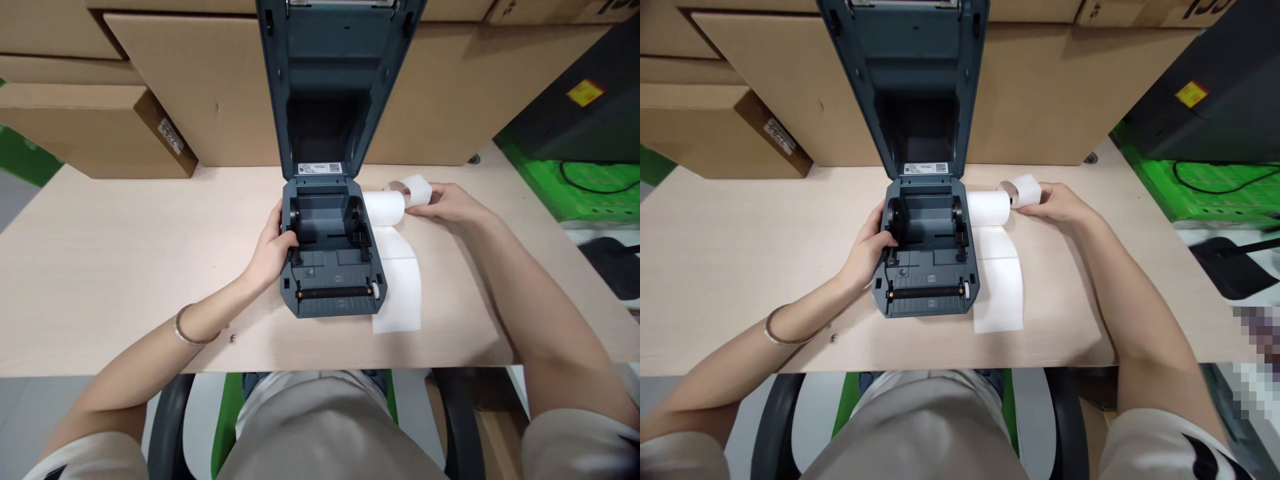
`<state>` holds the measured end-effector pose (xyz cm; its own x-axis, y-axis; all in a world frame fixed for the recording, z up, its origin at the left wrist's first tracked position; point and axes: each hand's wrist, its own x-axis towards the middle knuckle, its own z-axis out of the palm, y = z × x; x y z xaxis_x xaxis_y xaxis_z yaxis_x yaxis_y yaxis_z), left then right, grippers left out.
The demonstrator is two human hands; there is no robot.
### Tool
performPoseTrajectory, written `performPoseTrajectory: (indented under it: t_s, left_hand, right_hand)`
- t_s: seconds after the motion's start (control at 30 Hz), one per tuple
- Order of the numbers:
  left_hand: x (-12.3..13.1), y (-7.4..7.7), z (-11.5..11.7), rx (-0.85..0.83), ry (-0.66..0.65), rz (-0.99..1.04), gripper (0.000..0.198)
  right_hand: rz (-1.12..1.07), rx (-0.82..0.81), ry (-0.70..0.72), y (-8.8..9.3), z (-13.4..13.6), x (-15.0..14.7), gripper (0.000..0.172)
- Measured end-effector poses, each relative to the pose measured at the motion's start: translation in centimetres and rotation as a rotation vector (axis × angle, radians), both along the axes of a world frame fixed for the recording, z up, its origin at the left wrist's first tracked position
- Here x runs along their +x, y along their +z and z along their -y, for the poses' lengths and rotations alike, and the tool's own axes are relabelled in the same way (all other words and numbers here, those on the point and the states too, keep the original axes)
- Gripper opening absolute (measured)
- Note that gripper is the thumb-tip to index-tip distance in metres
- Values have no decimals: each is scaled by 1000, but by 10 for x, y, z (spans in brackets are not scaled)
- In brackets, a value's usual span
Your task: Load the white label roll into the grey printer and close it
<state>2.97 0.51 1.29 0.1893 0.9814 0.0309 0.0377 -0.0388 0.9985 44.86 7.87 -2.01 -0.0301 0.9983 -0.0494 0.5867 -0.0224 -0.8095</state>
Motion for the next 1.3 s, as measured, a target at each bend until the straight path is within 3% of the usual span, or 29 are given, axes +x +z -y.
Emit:
performPoseTrajectory:
  t_s: [0.13, 0.3, 0.37, 0.47, 0.63, 0.73, 0.9, 1.1, 1.3]
  left_hand:
    - [-1, -3, 0, 7, -18, 10, 88]
    - [0, -2, 1, -25, -8, 8, 89]
    - [1, -1, 1, -17, 3, 2, 89]
    - [1, 0, 1, -22, 19, 8, 91]
    - [1, -1, 0, -31, 11, 10, 86]
    - [1, -1, 0, -12, -2, -6, 86]
    - [2, 0, 1, -9, -10, 6, 88]
    - [1, -2, 0, -11, -14, 5, 91]
    - [1, -4, -1, 17, -26, 42, 84]
  right_hand:
    - [-60, 147, -148, 8, 13, -4, 47]
    - [-167, 429, -233, 46, 29, -46, 56]
    - [-199, 502, -189, 64, 41, -82, 65]
    - [-112, 505, 21, 81, 56, -138, 51]
    - [310, 498, 270, 78, 53, -191, 26]
    - [516, 481, 327, 71, 44, -198, 31]
    - [620, 419, 477, 72, 40, -198, 25]
    - [475, 441, 544, 74, 47, -187, 28]
    - [268, 545, 563, 80, 73, -181, 19]
